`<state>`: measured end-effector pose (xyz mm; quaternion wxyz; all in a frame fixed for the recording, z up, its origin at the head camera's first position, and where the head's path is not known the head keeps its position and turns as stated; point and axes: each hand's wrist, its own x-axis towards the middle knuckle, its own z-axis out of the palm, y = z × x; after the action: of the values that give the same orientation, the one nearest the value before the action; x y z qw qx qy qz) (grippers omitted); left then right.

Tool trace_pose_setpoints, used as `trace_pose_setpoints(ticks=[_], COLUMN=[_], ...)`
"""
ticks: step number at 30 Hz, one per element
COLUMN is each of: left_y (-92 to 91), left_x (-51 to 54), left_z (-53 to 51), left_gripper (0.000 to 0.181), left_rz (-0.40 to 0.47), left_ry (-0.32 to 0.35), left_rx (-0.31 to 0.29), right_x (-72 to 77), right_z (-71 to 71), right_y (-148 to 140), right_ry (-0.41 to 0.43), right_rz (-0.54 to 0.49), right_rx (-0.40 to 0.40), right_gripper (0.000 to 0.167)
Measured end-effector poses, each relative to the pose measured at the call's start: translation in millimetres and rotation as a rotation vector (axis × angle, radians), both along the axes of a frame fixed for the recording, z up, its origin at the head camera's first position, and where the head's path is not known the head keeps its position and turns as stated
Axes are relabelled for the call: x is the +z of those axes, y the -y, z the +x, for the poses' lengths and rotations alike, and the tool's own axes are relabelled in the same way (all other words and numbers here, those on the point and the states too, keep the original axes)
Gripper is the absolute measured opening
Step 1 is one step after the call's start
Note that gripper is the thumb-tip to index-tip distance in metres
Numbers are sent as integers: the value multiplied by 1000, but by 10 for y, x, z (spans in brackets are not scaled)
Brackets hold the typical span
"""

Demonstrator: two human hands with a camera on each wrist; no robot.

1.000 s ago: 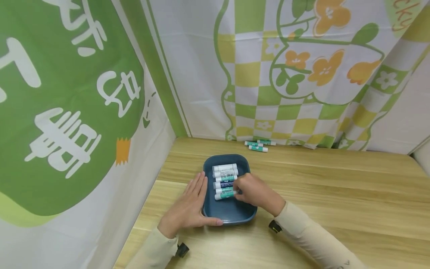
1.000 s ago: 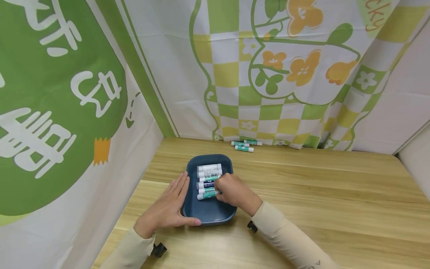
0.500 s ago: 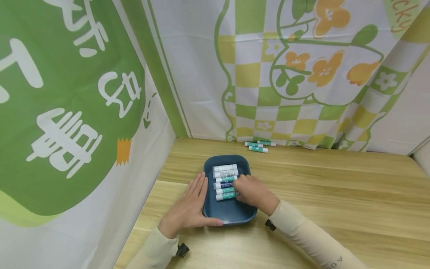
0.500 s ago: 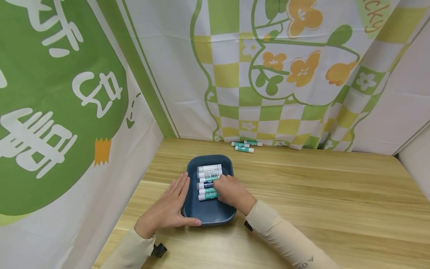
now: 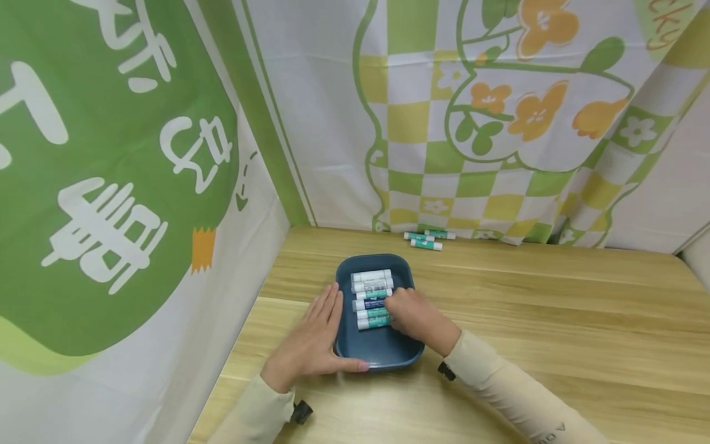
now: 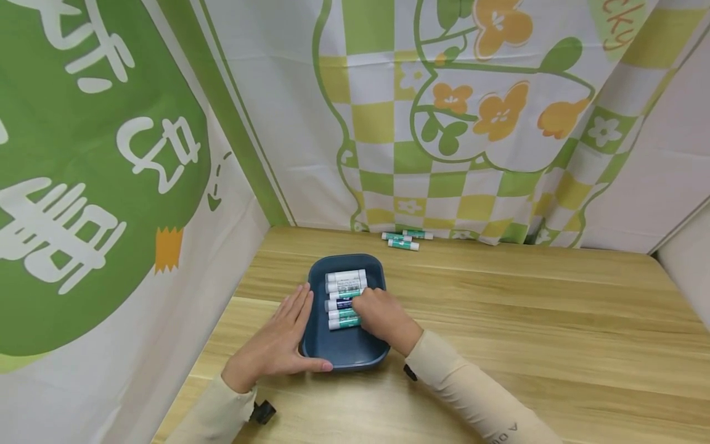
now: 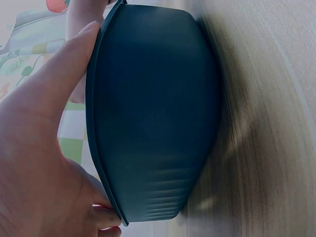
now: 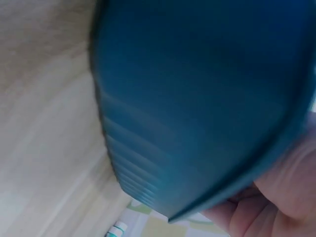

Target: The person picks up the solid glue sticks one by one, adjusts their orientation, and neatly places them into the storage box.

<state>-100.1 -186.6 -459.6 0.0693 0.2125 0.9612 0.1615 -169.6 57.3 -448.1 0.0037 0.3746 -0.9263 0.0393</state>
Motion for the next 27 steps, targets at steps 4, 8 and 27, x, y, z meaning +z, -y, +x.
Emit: trace_pose_setpoints(ticks=[4,8,27], left_y=[-2,-4,-9], left_x=[-1,-6,12], left_z=[-5,-7,-10], left_gripper=[143,143,144], left_rz=[-1,-2,-22], left_ry=[-4,-10,-18], left_rx=[-2,-2,-9], right_x=[103,224,261], right_z=[-24,-79,-792], right_y=[-61,-178,-914], right_ry=[36,3,-96], right_rz=[-75,-170,-419], right_rx=[-6,-3,-150], right_gripper=[7,15,31])
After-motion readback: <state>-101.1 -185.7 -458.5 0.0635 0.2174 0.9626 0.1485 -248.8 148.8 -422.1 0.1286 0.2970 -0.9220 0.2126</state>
